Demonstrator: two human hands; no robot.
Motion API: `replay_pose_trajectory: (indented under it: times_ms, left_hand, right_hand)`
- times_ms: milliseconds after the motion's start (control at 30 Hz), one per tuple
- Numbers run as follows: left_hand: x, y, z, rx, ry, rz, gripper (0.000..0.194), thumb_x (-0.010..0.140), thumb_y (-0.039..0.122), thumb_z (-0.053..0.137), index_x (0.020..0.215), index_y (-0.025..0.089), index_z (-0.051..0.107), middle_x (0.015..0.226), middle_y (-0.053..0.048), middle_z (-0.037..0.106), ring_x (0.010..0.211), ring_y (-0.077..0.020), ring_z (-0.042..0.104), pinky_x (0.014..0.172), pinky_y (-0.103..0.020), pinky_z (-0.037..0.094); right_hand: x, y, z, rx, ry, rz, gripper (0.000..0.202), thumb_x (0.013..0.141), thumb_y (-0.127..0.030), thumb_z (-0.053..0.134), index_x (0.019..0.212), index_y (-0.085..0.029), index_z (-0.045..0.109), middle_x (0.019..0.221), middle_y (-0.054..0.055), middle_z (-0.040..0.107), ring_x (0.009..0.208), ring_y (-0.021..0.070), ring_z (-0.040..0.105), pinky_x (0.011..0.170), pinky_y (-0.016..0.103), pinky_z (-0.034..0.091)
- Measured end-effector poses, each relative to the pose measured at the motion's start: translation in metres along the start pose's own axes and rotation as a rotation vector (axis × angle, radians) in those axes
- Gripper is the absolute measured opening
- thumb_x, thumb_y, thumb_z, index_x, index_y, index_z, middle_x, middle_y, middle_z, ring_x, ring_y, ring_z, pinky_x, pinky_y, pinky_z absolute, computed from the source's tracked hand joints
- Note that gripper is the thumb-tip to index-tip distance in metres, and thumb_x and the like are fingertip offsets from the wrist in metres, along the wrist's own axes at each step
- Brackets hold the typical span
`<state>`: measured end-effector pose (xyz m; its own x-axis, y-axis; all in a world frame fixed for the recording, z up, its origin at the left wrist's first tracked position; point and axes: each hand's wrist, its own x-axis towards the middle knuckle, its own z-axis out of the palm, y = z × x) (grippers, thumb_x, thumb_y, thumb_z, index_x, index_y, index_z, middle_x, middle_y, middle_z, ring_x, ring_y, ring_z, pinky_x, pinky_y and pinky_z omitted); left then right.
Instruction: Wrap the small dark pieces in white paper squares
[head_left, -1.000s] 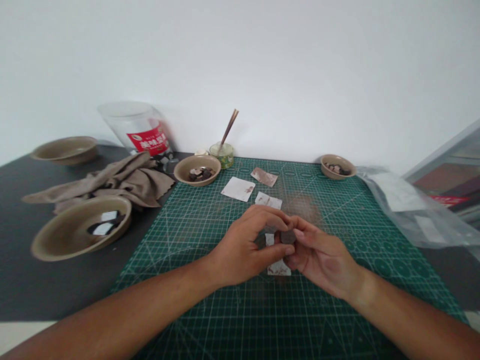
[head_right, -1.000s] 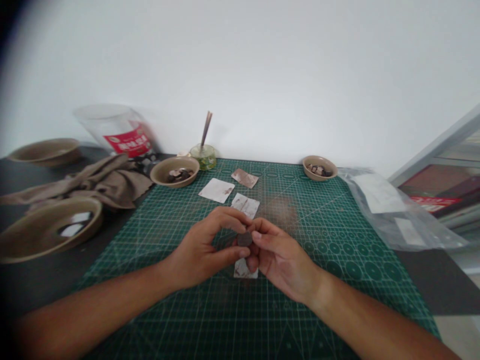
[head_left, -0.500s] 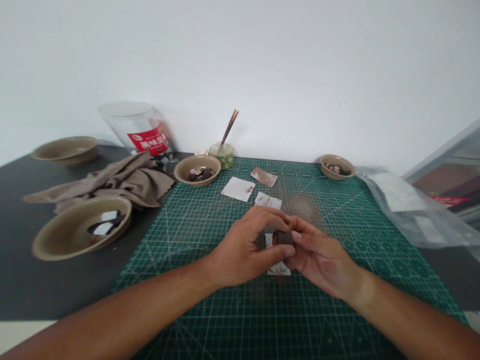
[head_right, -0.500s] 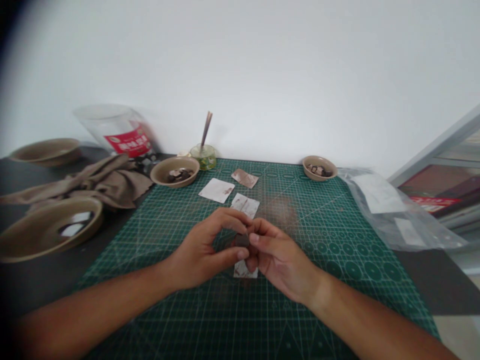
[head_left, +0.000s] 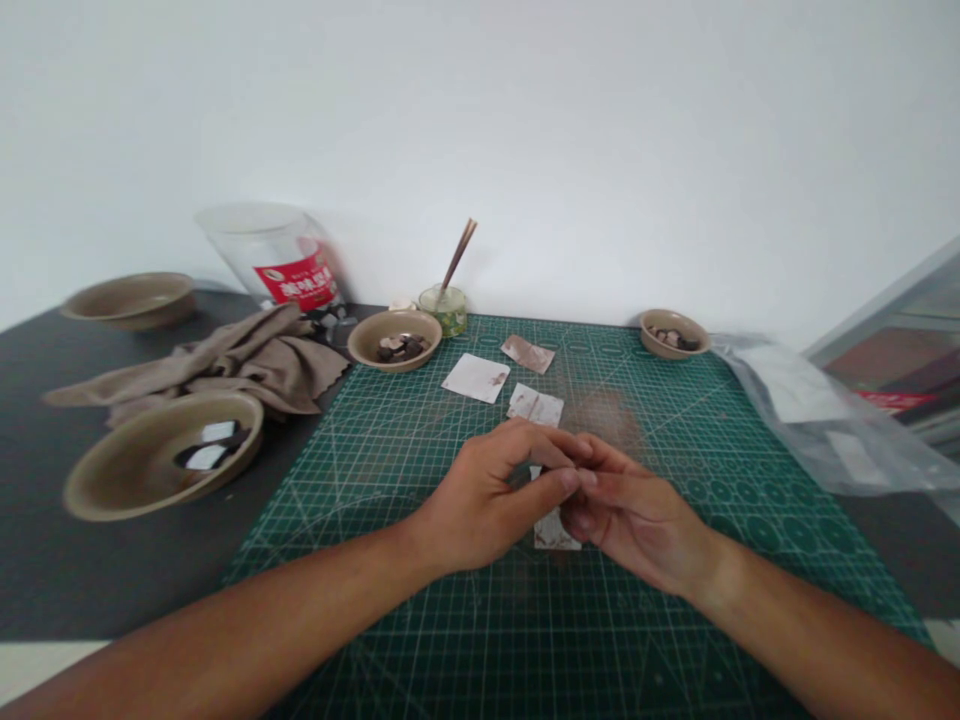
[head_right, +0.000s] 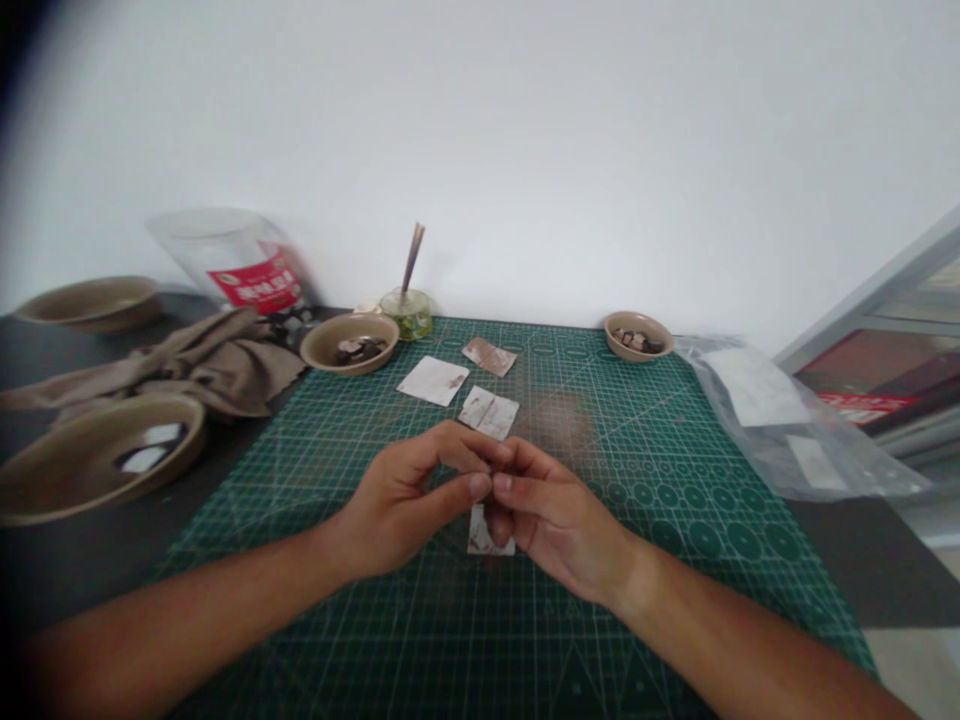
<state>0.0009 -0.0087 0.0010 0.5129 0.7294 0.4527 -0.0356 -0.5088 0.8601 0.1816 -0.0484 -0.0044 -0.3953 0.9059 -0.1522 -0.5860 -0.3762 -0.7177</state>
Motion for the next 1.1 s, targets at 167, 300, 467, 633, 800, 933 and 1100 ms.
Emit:
replay_pose_trajectory:
  times_ms: [167,300,467,633,800,933,1100]
  left_hand:
    - [0.0011,0.0025,0.0001,0.034,0.041,-0.026,0.011,0.093,0.026,0.066,0.085,0.020,0.071,0.102,-0.004,0.077,0.093,-0.0169,0.072,0.086,-0.030,0.055]
    - [0.0015,0.0012,0.0027,0.048,0.067,-0.047,0.016,0.094,0.029,0.065,0.084,0.019,0.072,0.097,-0.004,0.078,0.090,-0.0168,0.073,0.081,-0.028,0.056]
    - [0.0011,-0.0029,0.0027,0.023,0.073,-0.088,0.021,0.100,0.032,0.056,0.099,0.019,0.072,0.087,-0.002,0.076,0.073,-0.0123,0.070,0.067,-0.022,0.054]
    - [0.0014,0.0004,-0.0022,0.047,0.040,0.060,0.016,0.100,0.025,0.055,0.108,0.021,0.069,0.109,-0.004,0.074,0.098,-0.0149,0.071,0.086,-0.026,0.054]
    - [0.0012,0.0033,-0.0020,0.091,0.017,0.114,0.017,0.089,0.020,0.069,0.105,0.019,0.064,0.113,-0.007,0.072,0.101,-0.0180,0.069,0.090,-0.031,0.054]
    - [0.0004,0.0014,0.0007,0.116,0.017,0.116,0.019,0.087,0.018,0.070,0.105,0.020,0.062,0.112,-0.006,0.070,0.097,-0.0164,0.068,0.087,-0.030,0.054]
    - [-0.0009,0.0002,0.0018,0.134,0.020,0.130,0.021,0.087,0.014,0.069,0.106,0.020,0.061,0.112,-0.005,0.069,0.091,-0.0135,0.066,0.083,-0.028,0.053]
  right_hand:
    - [-0.0013,0.0011,-0.0025,-0.032,-0.027,0.023,0.027,0.081,-0.024,0.080,0.106,-0.020,0.070,0.075,-0.004,0.059,0.058,0.0073,0.053,0.054,0.019,0.044]
    - [-0.0009,0.0016,-0.0036,-0.015,-0.027,0.038,0.032,0.080,-0.023,0.081,0.110,-0.020,0.070,0.079,-0.003,0.062,0.059,0.0071,0.053,0.054,0.019,0.044]
    - [-0.0018,-0.0007,-0.0028,0.014,-0.088,0.057,0.033,0.082,-0.028,0.080,0.112,-0.019,0.068,0.085,0.000,0.067,0.058,0.0068,0.055,0.056,0.020,0.045]
    - [-0.0027,-0.0044,-0.0041,0.018,-0.051,-0.016,0.020,0.085,-0.028,0.077,0.099,-0.019,0.067,0.080,-0.001,0.065,0.058,0.0070,0.055,0.056,0.019,0.045]
    - [-0.0026,-0.0051,-0.0041,0.008,-0.028,-0.038,0.019,0.084,-0.028,0.077,0.097,-0.018,0.066,0.087,0.001,0.068,0.060,0.0065,0.056,0.056,0.018,0.046]
    - [-0.0030,-0.0046,-0.0039,0.011,-0.023,-0.035,0.020,0.084,-0.027,0.077,0.098,-0.018,0.066,0.090,0.002,0.070,0.060,0.0062,0.056,0.056,0.018,0.046]
    - [-0.0045,-0.0036,-0.0062,0.016,-0.038,-0.031,0.020,0.085,-0.027,0.076,0.101,-0.019,0.065,0.087,0.000,0.069,0.060,0.0066,0.057,0.057,0.019,0.046]
